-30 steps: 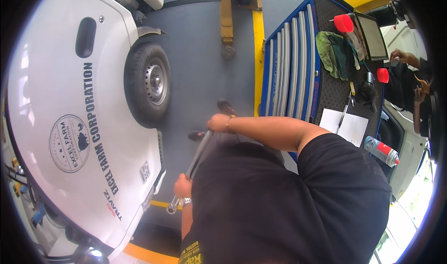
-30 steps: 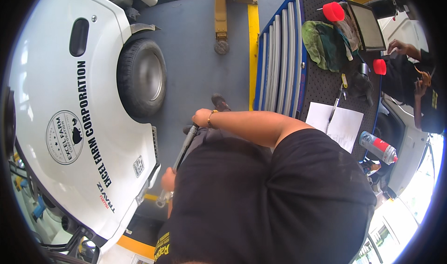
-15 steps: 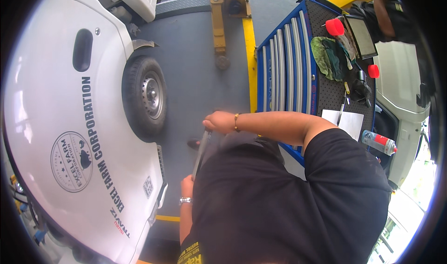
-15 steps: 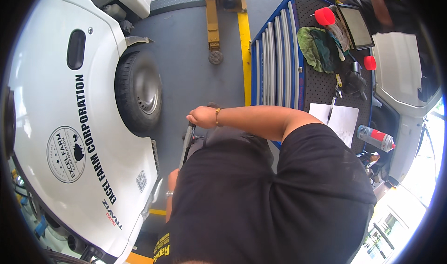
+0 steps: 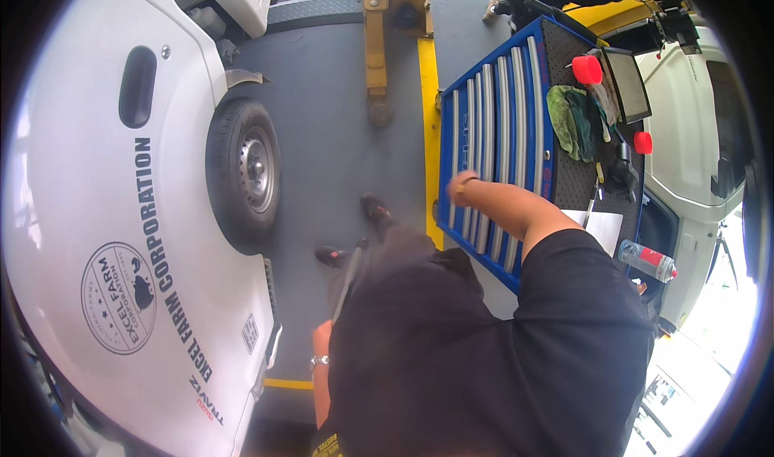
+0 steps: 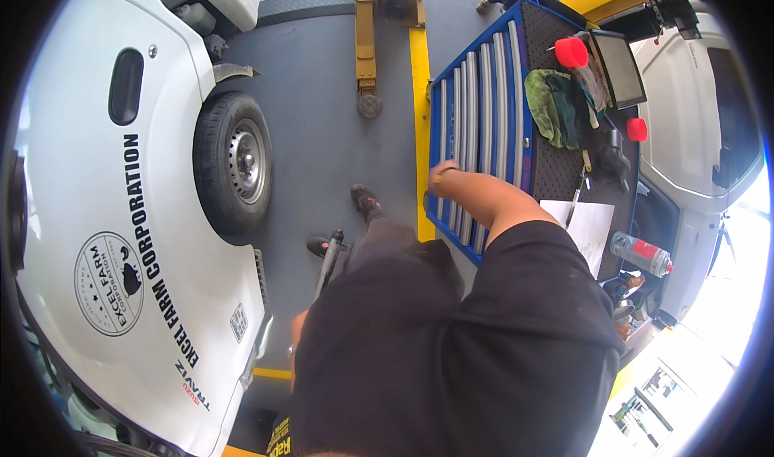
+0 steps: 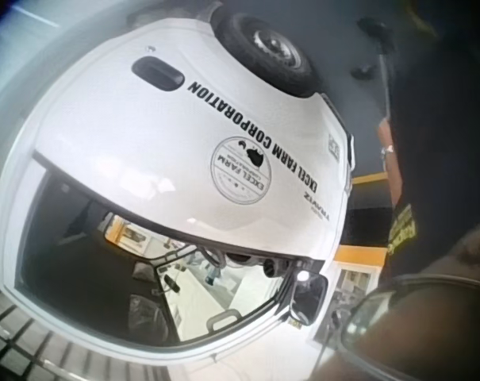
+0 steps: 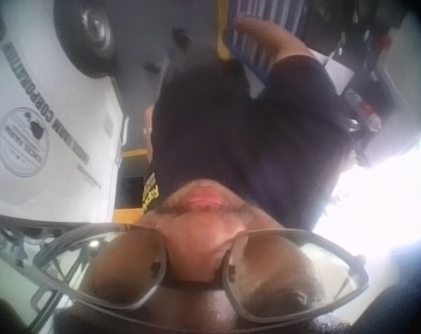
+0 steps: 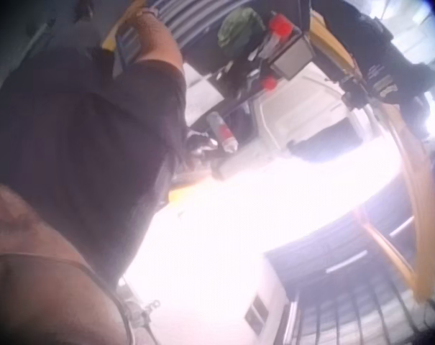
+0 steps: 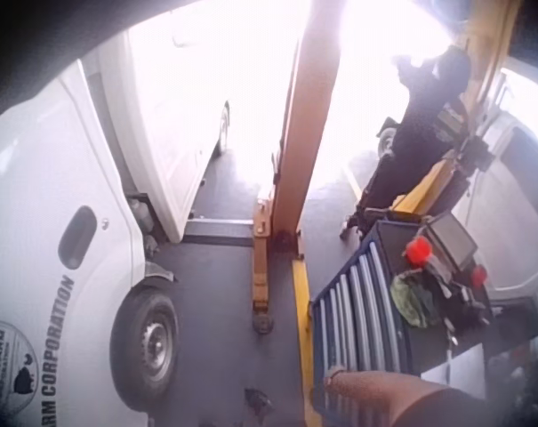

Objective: The person opens and closes multiple drawers in a tool chest, selects and places various tools and items, and handles a clipboard with a form. The person also walks around the garage and interacts with another person.

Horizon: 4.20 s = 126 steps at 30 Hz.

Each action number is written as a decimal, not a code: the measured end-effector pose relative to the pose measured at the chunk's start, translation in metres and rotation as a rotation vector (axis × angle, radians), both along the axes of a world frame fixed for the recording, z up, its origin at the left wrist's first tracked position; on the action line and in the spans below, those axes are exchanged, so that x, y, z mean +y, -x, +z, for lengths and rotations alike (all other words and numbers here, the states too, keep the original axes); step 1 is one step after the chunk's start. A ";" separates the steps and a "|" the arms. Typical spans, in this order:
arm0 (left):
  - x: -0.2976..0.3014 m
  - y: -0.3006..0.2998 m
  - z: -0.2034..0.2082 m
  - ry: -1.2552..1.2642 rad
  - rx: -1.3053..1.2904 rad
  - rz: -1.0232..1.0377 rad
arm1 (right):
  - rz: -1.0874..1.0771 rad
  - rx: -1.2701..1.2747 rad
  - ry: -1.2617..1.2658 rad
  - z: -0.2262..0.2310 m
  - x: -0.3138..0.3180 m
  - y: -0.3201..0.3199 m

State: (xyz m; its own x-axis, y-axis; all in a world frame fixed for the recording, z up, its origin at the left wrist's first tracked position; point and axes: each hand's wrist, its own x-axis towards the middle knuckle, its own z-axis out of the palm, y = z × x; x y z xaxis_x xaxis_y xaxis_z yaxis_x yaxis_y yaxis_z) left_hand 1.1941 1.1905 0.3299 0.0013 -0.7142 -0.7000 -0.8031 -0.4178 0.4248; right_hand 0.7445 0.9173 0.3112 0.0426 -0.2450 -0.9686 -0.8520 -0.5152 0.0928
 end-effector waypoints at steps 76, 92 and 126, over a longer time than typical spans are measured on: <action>0.038 -0.169 -0.044 -0.026 -0.012 -0.058 | -0.748 0.050 1.017 -0.010 0.045 0.055; 0.048 -0.157 -0.031 -0.048 -0.080 0.014 | -0.610 -0.437 1.305 -0.014 -0.044 0.038; 0.021 -0.095 0.013 0.155 -0.019 0.095 | -1.225 -1.746 0.893 0.200 -0.027 0.004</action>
